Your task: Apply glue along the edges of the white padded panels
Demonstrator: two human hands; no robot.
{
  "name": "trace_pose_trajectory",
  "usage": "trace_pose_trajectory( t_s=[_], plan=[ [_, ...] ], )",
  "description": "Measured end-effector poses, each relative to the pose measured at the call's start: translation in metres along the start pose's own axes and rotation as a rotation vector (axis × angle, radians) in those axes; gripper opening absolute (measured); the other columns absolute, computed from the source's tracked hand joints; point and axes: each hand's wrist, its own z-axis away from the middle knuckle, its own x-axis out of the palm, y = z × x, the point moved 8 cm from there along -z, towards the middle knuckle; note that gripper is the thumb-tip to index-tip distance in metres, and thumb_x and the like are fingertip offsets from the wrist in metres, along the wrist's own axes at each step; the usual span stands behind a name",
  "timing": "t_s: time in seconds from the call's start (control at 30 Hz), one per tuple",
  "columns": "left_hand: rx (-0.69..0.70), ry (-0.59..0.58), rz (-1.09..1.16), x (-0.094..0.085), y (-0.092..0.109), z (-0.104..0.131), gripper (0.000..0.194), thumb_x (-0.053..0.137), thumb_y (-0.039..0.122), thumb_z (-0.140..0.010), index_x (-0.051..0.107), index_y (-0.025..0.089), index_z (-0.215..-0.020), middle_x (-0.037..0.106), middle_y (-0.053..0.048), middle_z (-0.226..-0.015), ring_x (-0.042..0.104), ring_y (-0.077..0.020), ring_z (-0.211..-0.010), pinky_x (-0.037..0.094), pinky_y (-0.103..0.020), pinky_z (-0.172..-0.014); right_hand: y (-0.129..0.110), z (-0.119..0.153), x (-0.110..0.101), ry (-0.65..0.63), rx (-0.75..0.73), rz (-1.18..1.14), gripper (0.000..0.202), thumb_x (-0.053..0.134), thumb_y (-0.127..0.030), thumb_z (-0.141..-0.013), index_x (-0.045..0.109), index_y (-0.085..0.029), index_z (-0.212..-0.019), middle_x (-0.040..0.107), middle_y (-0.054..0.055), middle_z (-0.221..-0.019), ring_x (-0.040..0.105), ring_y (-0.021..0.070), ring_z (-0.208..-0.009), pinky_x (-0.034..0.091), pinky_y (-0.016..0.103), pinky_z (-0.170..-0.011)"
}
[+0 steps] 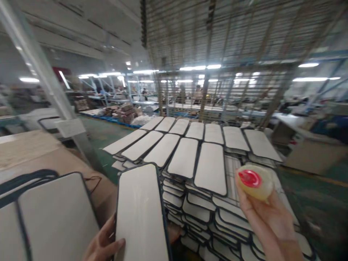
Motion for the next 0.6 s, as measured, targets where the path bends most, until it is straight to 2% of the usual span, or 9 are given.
trace_pose_trajectory(
  t_s=[0.1,0.17,0.23,0.33,0.43,0.53,0.6],
  plan=[
    [-0.009,-0.160,-0.054,0.063,0.016,-0.005,0.076,0.079,0.029,-0.046,0.056,0.028,-0.119,0.059,-0.001,-0.127,0.048,-0.0365,-0.118,0.048,-0.041,-0.088,-0.053,0.001,-0.015,0.068,-0.160,-0.084,0.032,0.038,-0.026,-0.092,0.065,-0.014,-0.103,0.071,0.009,-0.088,0.069,0.0202,-0.076,0.061,0.030,-0.057],
    [0.034,-0.313,-0.079,0.116,0.027,-0.001,0.071,0.076,0.027,-0.050,0.058,0.028,-0.118,0.058,0.000,-0.127,0.046,-0.0350,-0.120,0.046,-0.039,-0.092,-0.084,0.003,-0.030,0.123,-0.234,-0.126,0.034,0.037,-0.027,-0.092,0.065,-0.014,-0.104,0.071,0.008,-0.089,0.069,0.0208,-0.075,0.061,0.030,-0.055],
    [0.061,-0.460,-0.093,0.172,0.030,0.004,0.067,0.071,0.020,-0.054,0.057,0.026,-0.119,0.060,-0.001,-0.124,0.047,-0.0323,-0.119,0.044,-0.037,-0.094,-0.111,0.003,-0.044,0.123,-0.307,-0.128,0.035,0.033,-0.020,-0.092,0.066,-0.017,-0.103,0.071,0.007,-0.090,0.069,0.0201,-0.075,0.061,0.029,-0.055],
    [0.064,-0.638,-0.127,0.250,0.017,0.010,0.068,0.060,0.009,-0.056,0.054,0.023,-0.122,0.063,-0.002,-0.118,0.051,-0.0293,-0.114,0.043,-0.036,-0.093,-0.146,-0.002,-0.060,0.070,-0.399,-0.046,0.042,0.030,-0.008,-0.088,0.066,-0.022,-0.105,0.071,0.005,-0.093,0.068,0.0174,-0.079,0.060,0.024,-0.059],
    [0.065,-0.750,-0.164,0.319,-0.009,0.013,0.073,0.054,0.005,-0.052,0.052,0.020,-0.123,0.064,-0.002,-0.114,0.054,-0.0268,-0.109,0.044,-0.034,-0.089,-0.177,-0.017,-0.069,0.028,-0.399,0.016,0.043,0.031,-0.007,-0.087,0.063,-0.023,-0.111,0.070,0.006,-0.098,0.068,0.0160,-0.082,0.059,0.021,-0.062],
    [0.085,-0.769,-0.230,0.376,-0.035,0.011,0.075,0.052,0.006,-0.050,0.049,0.015,-0.124,0.064,-0.005,-0.111,0.057,-0.0261,-0.101,0.046,-0.032,-0.083,-0.213,-0.040,-0.080,0.082,-0.348,-0.059,0.044,0.027,-0.009,-0.088,0.062,-0.022,-0.112,0.069,0.007,-0.099,0.068,0.0171,-0.081,0.060,0.024,-0.059],
    [0.152,-0.715,-0.370,0.404,-0.049,0.005,0.076,0.051,0.007,-0.049,0.047,0.012,-0.124,0.065,-0.007,-0.106,0.059,-0.0257,-0.094,0.047,-0.033,-0.080,-0.234,-0.055,-0.085,0.124,-0.290,-0.126,0.040,0.029,-0.015,-0.090,0.063,-0.019,-0.110,0.070,0.008,-0.097,0.068,0.0191,-0.079,0.060,0.027,-0.055]
  ],
)
